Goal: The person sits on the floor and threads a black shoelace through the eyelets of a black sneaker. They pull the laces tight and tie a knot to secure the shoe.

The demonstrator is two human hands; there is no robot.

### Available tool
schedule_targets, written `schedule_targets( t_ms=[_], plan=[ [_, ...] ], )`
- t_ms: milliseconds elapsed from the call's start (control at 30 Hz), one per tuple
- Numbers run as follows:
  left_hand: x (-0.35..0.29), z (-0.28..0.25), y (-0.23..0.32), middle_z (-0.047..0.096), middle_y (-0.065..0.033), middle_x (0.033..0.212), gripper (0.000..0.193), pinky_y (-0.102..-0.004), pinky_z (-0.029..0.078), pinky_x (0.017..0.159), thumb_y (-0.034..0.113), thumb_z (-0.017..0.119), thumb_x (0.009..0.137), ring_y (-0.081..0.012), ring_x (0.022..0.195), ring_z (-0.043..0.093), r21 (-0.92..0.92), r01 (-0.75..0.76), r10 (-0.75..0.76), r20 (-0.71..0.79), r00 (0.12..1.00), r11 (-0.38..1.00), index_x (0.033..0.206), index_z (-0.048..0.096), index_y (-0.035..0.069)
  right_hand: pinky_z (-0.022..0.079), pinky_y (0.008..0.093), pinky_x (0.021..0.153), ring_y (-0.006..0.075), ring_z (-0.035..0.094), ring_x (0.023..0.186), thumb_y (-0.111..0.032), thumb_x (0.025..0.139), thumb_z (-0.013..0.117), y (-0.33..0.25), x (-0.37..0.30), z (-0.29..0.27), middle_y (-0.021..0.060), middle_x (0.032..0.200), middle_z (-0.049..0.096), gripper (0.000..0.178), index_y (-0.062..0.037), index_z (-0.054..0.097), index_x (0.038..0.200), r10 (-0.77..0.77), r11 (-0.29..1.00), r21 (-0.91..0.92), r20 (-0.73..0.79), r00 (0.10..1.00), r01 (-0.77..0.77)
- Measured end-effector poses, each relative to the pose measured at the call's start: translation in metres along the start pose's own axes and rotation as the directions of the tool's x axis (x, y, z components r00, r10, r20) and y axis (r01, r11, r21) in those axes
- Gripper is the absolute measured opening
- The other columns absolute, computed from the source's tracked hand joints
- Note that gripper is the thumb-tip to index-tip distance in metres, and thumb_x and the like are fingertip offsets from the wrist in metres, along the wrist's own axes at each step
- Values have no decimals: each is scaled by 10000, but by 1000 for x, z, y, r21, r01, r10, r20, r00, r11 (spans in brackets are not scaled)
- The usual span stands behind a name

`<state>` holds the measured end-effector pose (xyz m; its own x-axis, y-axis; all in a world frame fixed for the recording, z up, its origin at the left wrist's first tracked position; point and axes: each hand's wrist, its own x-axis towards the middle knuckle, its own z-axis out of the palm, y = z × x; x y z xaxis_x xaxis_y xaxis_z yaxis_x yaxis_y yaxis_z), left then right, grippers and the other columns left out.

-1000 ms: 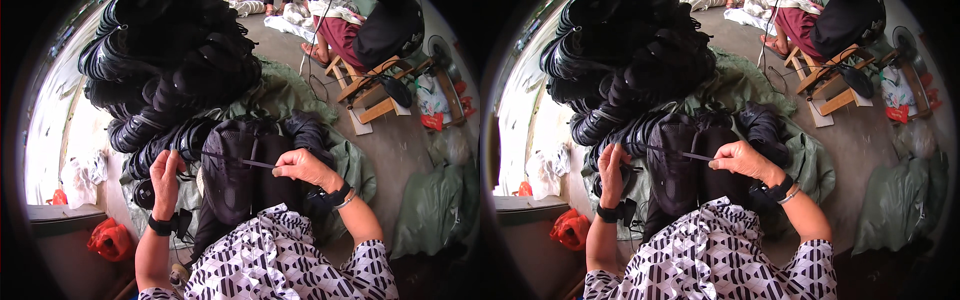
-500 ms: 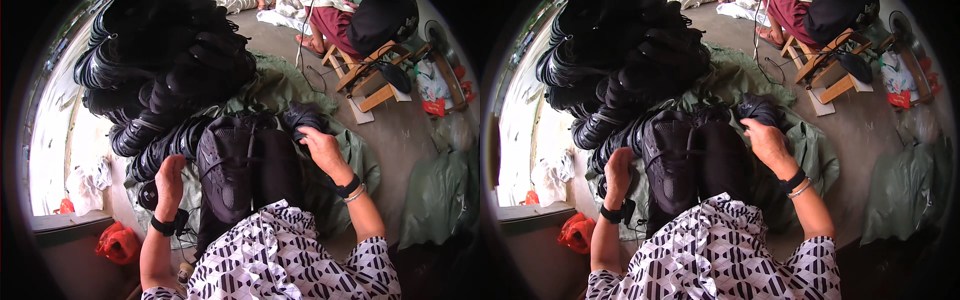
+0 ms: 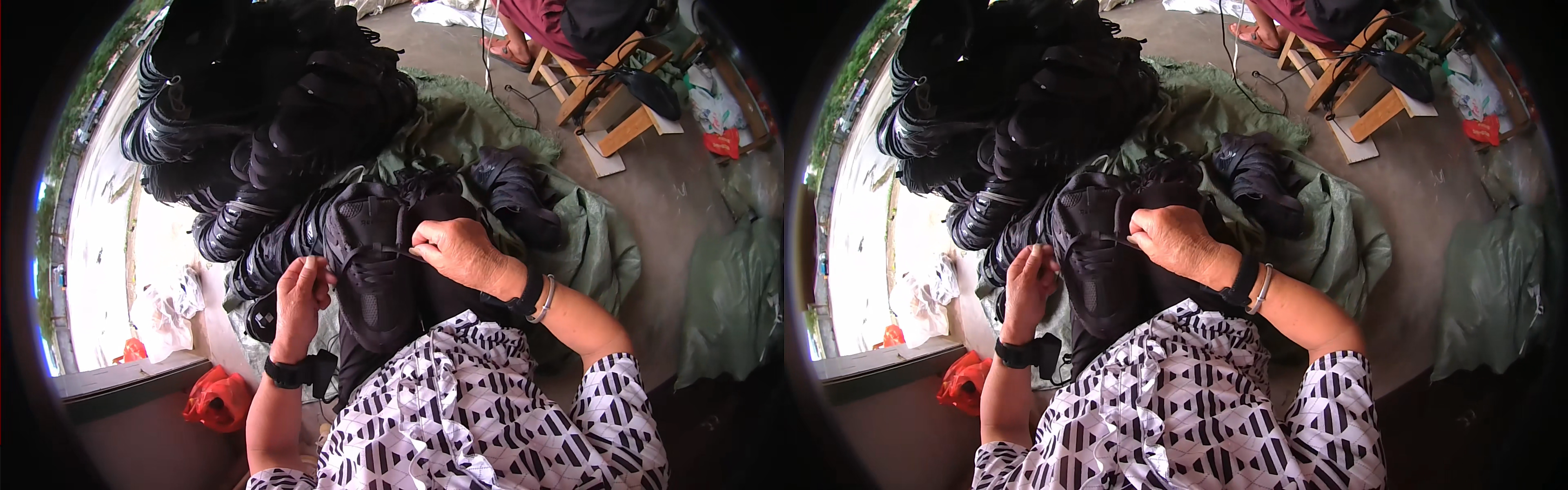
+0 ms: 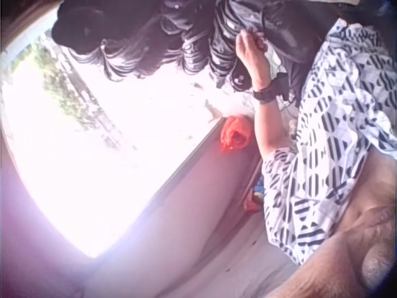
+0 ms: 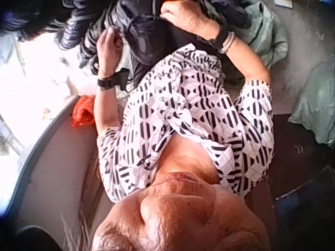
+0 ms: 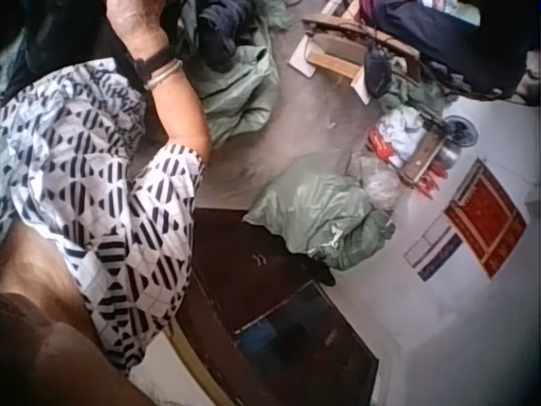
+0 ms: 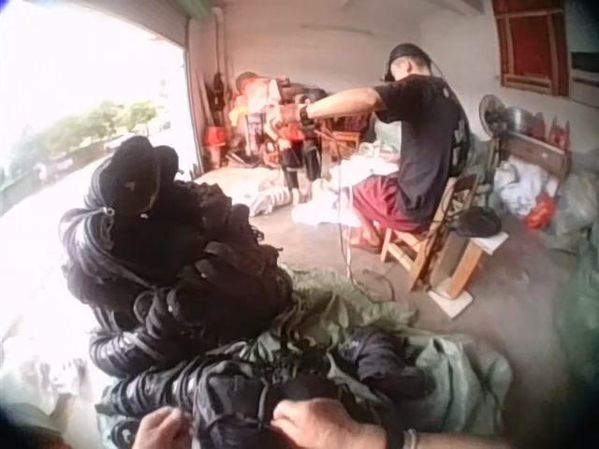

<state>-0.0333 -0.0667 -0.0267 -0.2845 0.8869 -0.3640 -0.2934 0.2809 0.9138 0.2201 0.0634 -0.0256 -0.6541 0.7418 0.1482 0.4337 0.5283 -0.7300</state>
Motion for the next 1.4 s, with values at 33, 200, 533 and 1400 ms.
schedule_targets(
  t_ms=[33, 200, 533, 1400],
  plan=[
    [-2, -3, 1, 592, -5, 693, 239, -187, 340, 478, 282, 527, 1001, -41, 515, 425, -16, 58, -57, 67, 996, 998, 939, 585, 58, 505, 344, 610, 279, 651, 647, -164, 830, 689, 0, -1, 0, 105, 711, 655, 116, -53, 655, 834, 9, 1000, 9, -24, 1000, -8],
    [2, 4, 5, 510, 65, 608, 261, -181, 282, 440, 310, 544, 997, -25, 489, 396, 295, -1, 14, -43, 999, 956, 854, 580, 95, 500, 361, 630, 295, 649, 701, -142, 815, 696, 2, 3, 0, 106, 754, 654, 109, -43, 651, 813, 52, 990, 128, -15, 999, -50],
    [-1, 18, -2, 562, 53, 755, 216, -179, 351, 554, 224, 589, 977, -12, 646, 448, 283, -54, 34, 78, 996, 957, 880, 615, 33, 503, 379, 639, 318, 632, 695, -75, 814, 674, -2, 5, 4, 106, 804, 630, 83, -22, 618, 845, -207, 966, -140, 89, 974, 218],
    [28, 35, 34, 567, -82, 735, 144, -382, 514, 622, 94, 727, 729, -294, 728, 600, 823, -560, 547, 429, 719, 90, 782, 596, 68, 505, 373, 754, 290, 612, 899, -44, 743, 712, -15, 23, -14, 99, 997, 567, 220, -50, 609, 938, -213, 961, -158, 103, 972, 227]
  ],
)
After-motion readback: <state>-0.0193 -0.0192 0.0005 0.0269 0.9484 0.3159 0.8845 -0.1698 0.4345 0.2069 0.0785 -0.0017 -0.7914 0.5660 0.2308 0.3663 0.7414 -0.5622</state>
